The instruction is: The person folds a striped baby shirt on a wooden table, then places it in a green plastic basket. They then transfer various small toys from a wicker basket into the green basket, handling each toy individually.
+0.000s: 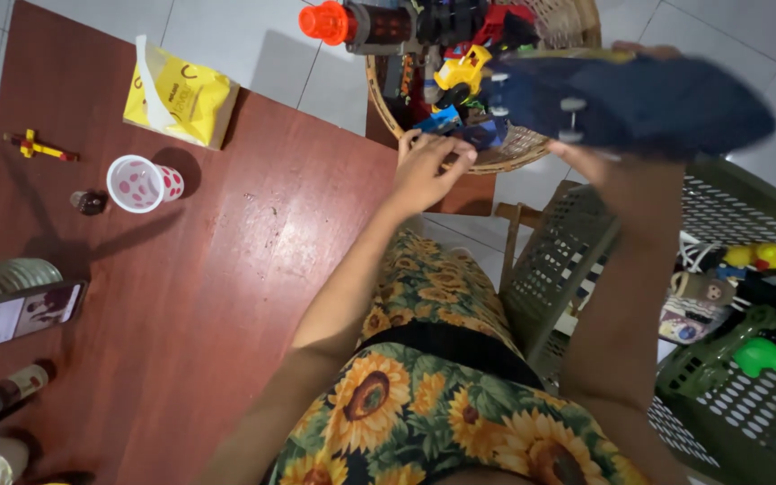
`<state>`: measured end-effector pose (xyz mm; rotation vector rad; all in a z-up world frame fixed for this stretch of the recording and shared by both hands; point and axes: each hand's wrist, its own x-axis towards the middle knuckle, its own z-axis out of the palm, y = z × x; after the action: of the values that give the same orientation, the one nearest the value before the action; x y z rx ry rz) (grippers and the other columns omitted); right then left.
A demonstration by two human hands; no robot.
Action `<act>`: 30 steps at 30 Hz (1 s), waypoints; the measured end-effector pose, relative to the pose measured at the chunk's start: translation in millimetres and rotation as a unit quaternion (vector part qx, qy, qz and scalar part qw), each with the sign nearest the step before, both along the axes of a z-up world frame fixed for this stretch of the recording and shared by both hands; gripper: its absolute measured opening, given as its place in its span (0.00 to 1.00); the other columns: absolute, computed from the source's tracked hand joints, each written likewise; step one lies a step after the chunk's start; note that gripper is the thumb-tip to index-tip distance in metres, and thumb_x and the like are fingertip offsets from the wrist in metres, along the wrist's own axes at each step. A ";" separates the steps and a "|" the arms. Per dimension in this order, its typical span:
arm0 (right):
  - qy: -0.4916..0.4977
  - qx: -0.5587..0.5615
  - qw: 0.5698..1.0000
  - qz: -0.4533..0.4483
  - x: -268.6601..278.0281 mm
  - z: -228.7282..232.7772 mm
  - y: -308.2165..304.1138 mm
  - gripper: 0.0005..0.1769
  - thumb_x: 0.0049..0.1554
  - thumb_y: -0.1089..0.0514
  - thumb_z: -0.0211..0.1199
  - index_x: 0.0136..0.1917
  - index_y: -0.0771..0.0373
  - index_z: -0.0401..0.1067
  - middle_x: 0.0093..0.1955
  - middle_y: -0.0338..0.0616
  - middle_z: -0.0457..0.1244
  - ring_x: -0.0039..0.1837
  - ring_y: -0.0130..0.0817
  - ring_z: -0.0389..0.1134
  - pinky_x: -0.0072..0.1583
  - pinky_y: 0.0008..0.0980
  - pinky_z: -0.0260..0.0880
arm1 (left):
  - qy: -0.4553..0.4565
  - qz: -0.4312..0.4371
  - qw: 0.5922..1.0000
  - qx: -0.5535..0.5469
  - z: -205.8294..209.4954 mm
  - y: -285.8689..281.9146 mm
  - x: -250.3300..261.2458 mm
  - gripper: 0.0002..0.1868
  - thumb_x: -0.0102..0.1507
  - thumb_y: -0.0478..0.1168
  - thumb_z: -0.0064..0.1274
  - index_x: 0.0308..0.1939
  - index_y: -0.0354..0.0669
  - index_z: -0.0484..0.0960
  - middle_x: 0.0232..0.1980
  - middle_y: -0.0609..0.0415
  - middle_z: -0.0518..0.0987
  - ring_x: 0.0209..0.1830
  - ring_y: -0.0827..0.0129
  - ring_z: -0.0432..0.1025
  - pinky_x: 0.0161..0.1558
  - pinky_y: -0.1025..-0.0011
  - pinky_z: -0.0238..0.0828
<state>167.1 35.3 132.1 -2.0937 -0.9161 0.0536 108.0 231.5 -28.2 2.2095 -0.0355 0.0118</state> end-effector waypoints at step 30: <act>0.272 0.242 0.915 -0.173 -109.9 -53.2 -47.4 0.36 0.64 0.56 0.46 0.78 0.57 0.31 0.70 0.59 0.49 0.63 0.41 0.52 0.62 0.43 0.60 | 0.111 -0.001 0.881 -0.461 103.7 -67.4 -16.5 0.49 0.64 0.52 0.51 0.73 0.43 0.32 0.72 0.25 0.45 0.71 0.34 0.46 0.67 0.43 0.44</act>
<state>57.2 -12.1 78.9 -1.6132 -0.1820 0.1938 91.5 164.1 75.5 1.2408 0.0828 -0.1891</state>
